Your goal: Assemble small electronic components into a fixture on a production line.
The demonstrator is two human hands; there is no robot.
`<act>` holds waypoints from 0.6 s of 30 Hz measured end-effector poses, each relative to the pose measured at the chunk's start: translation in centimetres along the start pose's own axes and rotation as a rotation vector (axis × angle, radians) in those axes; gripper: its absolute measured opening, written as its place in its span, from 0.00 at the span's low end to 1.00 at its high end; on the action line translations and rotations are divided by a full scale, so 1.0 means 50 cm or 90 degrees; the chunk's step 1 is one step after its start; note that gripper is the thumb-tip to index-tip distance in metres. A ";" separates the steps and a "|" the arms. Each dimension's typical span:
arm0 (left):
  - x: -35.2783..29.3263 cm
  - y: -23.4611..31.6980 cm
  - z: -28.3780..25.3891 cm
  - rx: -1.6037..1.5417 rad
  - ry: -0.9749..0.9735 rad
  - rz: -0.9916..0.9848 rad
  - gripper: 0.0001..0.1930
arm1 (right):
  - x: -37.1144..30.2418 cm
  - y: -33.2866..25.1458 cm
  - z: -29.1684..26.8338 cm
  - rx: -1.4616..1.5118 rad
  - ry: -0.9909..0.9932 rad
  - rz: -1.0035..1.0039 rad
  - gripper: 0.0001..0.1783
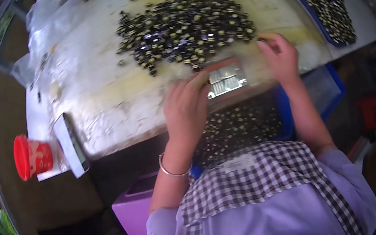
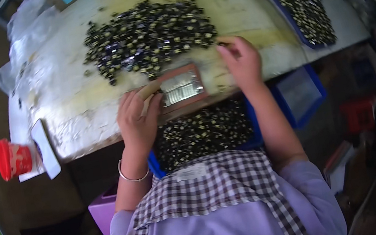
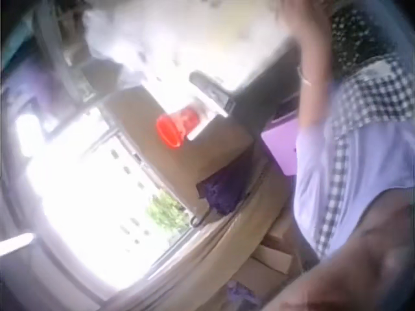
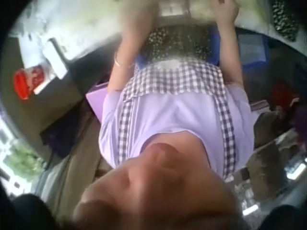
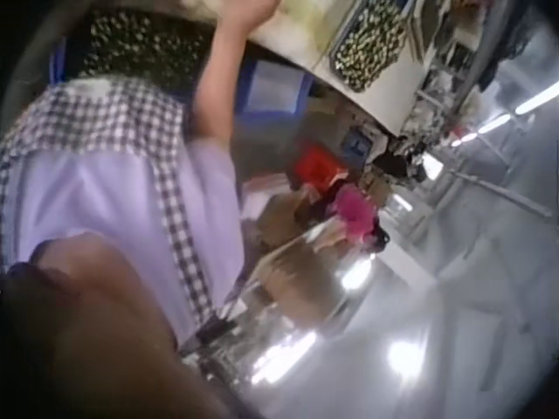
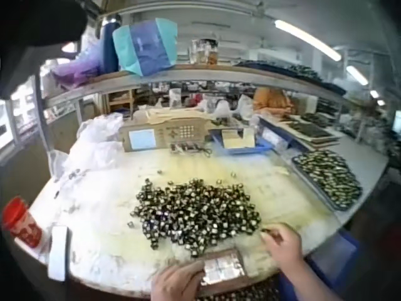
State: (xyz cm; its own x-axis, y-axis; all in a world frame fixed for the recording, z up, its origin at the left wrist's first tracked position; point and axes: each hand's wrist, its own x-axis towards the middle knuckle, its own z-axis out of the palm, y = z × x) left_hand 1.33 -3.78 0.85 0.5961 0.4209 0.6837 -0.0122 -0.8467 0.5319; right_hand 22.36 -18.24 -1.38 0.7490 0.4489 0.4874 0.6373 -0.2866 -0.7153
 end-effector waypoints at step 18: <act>0.000 0.027 0.073 0.061 -0.101 0.039 0.08 | -0.031 -0.073 -0.027 0.064 -0.066 -0.010 0.10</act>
State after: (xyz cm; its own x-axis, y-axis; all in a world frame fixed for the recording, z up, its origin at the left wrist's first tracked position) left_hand 4.25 -6.09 -0.26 0.7153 0.3183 0.6221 0.0197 -0.8991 0.4373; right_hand 19.13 -19.03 1.13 0.7132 0.5395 0.4476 0.6229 -0.1949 -0.7576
